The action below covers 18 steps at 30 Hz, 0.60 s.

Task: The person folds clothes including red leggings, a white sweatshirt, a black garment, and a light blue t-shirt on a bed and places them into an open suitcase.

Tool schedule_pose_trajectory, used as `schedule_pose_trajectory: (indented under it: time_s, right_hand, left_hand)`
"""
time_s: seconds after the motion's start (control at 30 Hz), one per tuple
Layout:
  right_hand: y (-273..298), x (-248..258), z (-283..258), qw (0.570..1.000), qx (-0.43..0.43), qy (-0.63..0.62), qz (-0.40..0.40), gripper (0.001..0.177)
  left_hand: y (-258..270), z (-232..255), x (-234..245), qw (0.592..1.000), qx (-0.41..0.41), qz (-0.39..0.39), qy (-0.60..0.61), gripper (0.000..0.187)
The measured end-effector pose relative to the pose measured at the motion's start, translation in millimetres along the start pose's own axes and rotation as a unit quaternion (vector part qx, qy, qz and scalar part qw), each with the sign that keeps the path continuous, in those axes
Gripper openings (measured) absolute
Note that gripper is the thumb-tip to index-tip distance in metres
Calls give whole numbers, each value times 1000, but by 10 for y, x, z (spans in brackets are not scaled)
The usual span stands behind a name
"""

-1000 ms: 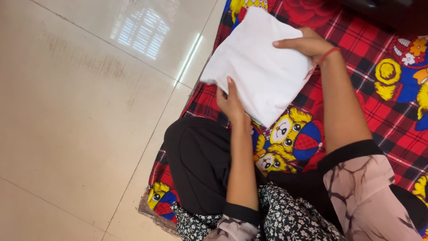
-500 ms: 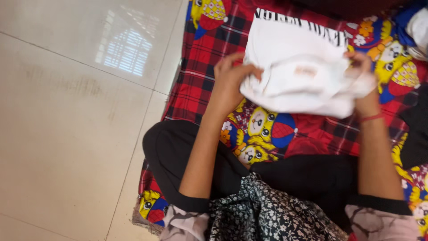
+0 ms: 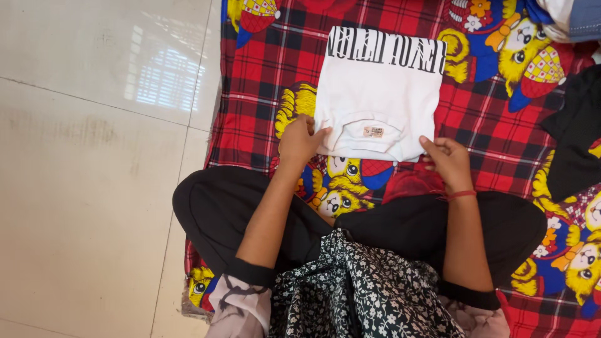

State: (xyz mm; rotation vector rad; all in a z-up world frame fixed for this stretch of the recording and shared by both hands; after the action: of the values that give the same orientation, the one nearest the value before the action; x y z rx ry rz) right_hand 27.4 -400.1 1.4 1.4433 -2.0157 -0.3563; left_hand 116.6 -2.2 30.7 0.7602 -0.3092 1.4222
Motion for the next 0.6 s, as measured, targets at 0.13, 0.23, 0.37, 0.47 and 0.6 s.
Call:
schedule_pose_trajectory:
  time_s: [0.13, 0.23, 0.37, 0.47, 0.6]
  right_hand:
    - [80, -74, 43, 992, -13, -100, -74, 34]
    - [114, -105, 123, 986, -66, -102, -116, 33]
    - [90, -134, 149, 991, -114, 25, -68, 37]
    - [177, 49, -507, 953, 137, 267, 45, 59]
    - [20, -66, -1141, 862, 437, 194, 166, 30]
  left_hand:
    - [-112, -270, -219, 999, 6, -28, 40, 40]
    - [-104, -628, -426, 960, 120, -103, 229, 44]
    - [-114, -453, -173, 992, 38, -91, -77, 53]
    - [-262, -42, 81, 996, -61, -8, -65, 70]
    - [-774, 460, 273, 962, -132, 203, 129, 39]
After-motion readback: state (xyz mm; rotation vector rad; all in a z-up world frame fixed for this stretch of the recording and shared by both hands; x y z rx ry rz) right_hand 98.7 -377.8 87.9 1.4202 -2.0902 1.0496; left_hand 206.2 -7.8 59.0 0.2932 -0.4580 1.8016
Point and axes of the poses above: each hand's wrist, its own y-axis away from the middle knuckle, its own x-axis out of the back of the hand, z = x × y, the point moved 10 cm from there along -y, towards the middle knuckle, and after that the axes turned 1 degree about -y, right-handed, at the moved point
